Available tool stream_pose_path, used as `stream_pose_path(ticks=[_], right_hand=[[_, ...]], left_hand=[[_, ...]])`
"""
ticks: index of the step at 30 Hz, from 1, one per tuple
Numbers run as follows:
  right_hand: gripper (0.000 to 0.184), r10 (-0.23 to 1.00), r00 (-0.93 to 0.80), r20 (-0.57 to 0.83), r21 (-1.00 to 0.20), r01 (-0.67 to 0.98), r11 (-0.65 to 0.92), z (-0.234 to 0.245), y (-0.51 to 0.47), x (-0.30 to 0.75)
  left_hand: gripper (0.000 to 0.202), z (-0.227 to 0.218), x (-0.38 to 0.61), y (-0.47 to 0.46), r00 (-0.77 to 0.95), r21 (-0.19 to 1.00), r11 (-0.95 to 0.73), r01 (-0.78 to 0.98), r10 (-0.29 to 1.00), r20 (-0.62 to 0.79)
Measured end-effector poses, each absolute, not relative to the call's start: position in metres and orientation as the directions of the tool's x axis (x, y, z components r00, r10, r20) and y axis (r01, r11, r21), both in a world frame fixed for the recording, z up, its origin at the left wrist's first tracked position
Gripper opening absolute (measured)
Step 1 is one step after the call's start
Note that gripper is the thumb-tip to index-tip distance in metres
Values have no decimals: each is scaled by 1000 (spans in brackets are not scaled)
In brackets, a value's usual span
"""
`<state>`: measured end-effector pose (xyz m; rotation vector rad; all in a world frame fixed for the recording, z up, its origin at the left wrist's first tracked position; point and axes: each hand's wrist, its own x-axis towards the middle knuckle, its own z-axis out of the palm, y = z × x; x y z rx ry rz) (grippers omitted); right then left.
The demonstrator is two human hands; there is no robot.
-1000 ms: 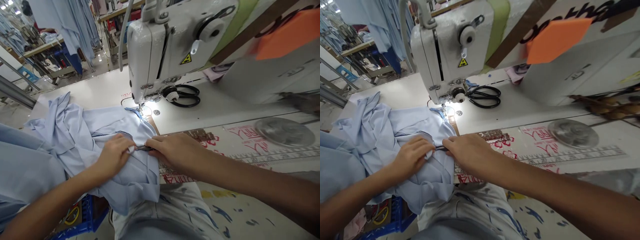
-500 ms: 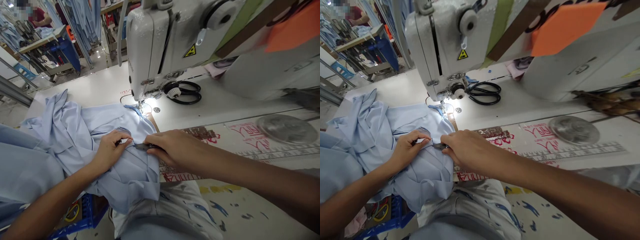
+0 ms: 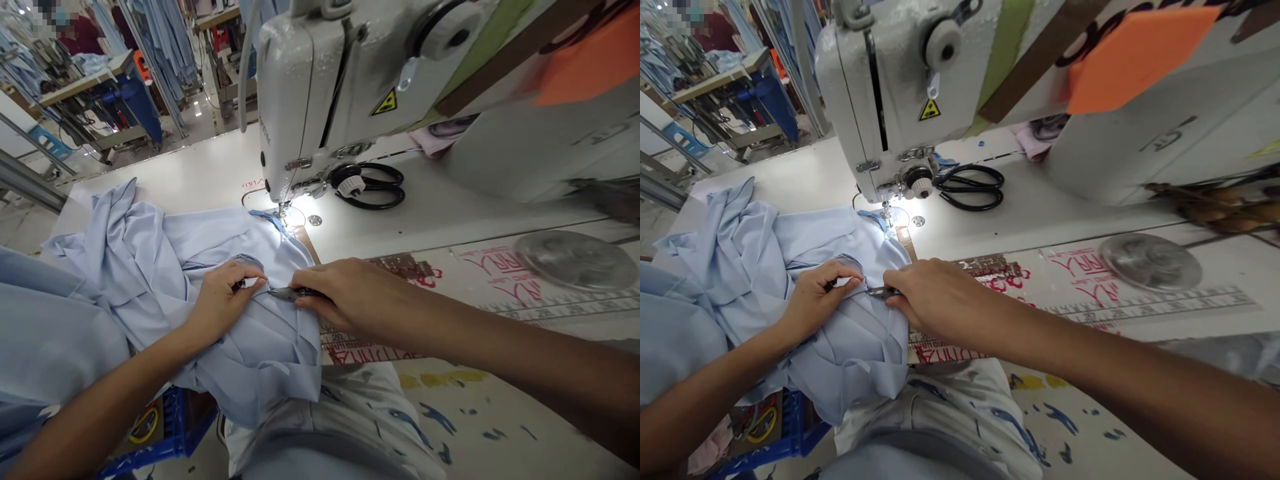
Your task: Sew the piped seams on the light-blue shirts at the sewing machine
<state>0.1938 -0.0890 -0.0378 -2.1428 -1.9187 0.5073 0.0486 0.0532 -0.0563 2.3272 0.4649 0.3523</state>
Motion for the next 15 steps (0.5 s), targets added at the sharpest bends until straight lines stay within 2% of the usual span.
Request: stream_pose_path(ticks=[11, 15], right_hand=[[11, 984, 91, -151, -372, 917, -142, -36, -85, 192], [9, 982, 86, -166, -301, 944, -134, -35, -85, 190]], left_hand=[[10, -58, 49, 53, 896, 689, -692, 218, 422, 140], [12, -57, 47, 53, 903, 656, -726, 204, 398, 160]])
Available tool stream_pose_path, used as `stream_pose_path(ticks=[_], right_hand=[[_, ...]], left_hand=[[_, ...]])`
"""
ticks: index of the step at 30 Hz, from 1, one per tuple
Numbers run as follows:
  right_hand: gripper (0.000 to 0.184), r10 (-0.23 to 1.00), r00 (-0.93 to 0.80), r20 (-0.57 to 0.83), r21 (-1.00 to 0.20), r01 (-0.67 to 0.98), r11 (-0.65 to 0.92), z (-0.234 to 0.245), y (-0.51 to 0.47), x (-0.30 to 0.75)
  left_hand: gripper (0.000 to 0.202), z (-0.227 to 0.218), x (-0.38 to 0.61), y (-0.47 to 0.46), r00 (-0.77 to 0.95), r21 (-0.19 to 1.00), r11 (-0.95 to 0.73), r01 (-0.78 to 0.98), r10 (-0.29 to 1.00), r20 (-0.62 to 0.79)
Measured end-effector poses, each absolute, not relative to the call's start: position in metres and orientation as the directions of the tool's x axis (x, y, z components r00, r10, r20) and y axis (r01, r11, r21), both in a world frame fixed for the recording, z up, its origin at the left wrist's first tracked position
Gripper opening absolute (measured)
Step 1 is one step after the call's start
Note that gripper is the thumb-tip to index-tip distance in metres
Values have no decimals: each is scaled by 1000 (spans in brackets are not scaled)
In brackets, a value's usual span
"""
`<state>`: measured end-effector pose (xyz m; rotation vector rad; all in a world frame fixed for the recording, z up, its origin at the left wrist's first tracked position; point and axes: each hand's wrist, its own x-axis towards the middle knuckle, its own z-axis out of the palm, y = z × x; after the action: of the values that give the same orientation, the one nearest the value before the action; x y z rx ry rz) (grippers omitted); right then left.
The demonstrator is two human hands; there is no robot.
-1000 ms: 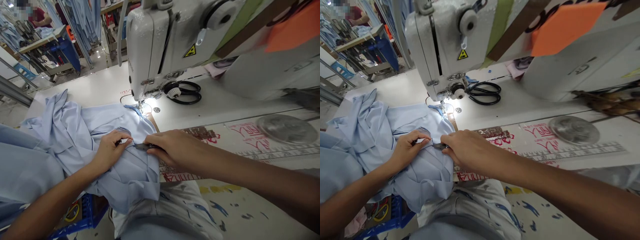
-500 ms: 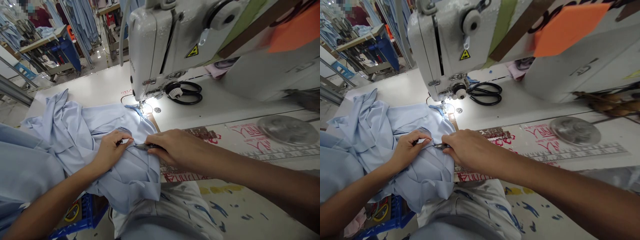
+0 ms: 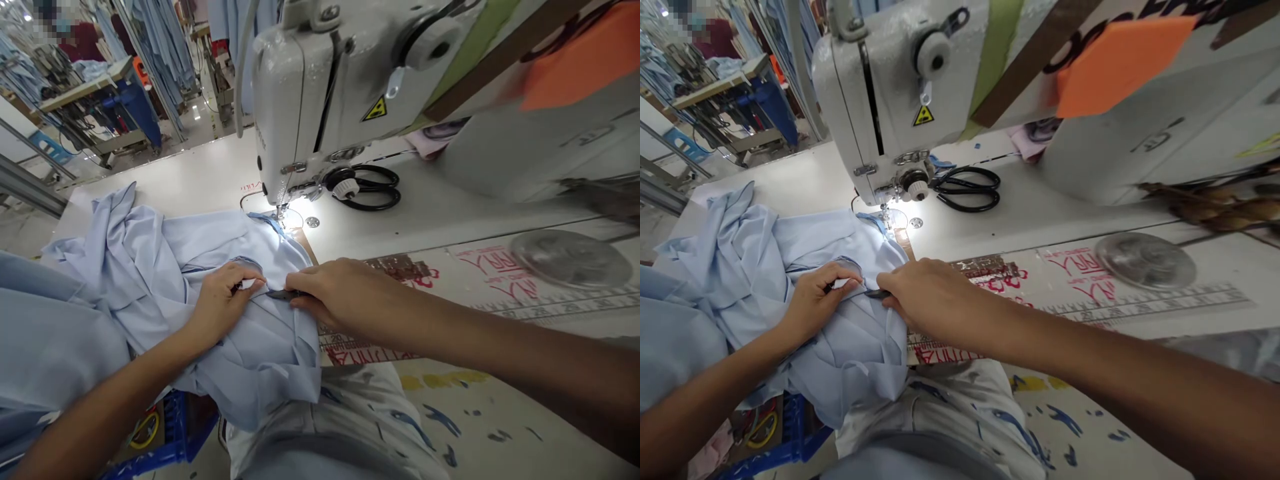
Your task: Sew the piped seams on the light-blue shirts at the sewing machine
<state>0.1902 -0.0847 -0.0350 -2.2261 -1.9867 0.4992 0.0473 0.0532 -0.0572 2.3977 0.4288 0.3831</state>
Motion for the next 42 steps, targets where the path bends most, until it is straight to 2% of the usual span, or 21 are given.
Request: stream_pose_path(ticks=[2, 4, 8, 14, 18, 23, 29, 35, 39, 42], right_hand=[[7, 983, 84, -166, -251, 960, -124, -33, -85, 188], [8, 984, 79, -162, -216, 970, -114, -32, -85, 185], [8, 981, 81, -176, -191, 975, -115, -30, -86, 182], [8, 986, 125, -111, -318, 936, -154, -30, -86, 191], [11, 988, 109, -107, -385, 912, -143, -27, -82, 195], [15, 982, 104, -156, -387, 908, -158, -27, -78, 195], [16, 988, 85, -132, -399, 907, -131, -29, -75, 197], [13, 990, 54, -127, -326, 941, -93, -31, -73, 197], [10, 994, 52, -92, -214, 974, -70, -34, -73, 192], [9, 996, 48, -74, -184, 981, -61, -33, -75, 190]], left_hand=[[13, -55, 47, 54, 890, 621, -751, 223, 417, 184], [13, -52, 48, 55, 849, 591, -750, 298, 491, 195], [14, -47, 52, 58, 793, 614, -674, 411, 597, 124], [17, -50, 50, 61, 824, 695, -614, 374, 564, 55], [19, -51, 49, 62, 819, 684, -617, 389, 572, 50], [18, -52, 49, 62, 828, 686, -628, 367, 557, 67], [17, -51, 49, 62, 836, 702, -620, 351, 546, 64], [18, -54, 49, 60, 835, 703, -621, 347, 546, 71], [22, -40, 53, 67, 779, 785, -490, 379, 626, 15], [30, -23, 55, 80, 871, 838, -432, 334, 482, -98]])
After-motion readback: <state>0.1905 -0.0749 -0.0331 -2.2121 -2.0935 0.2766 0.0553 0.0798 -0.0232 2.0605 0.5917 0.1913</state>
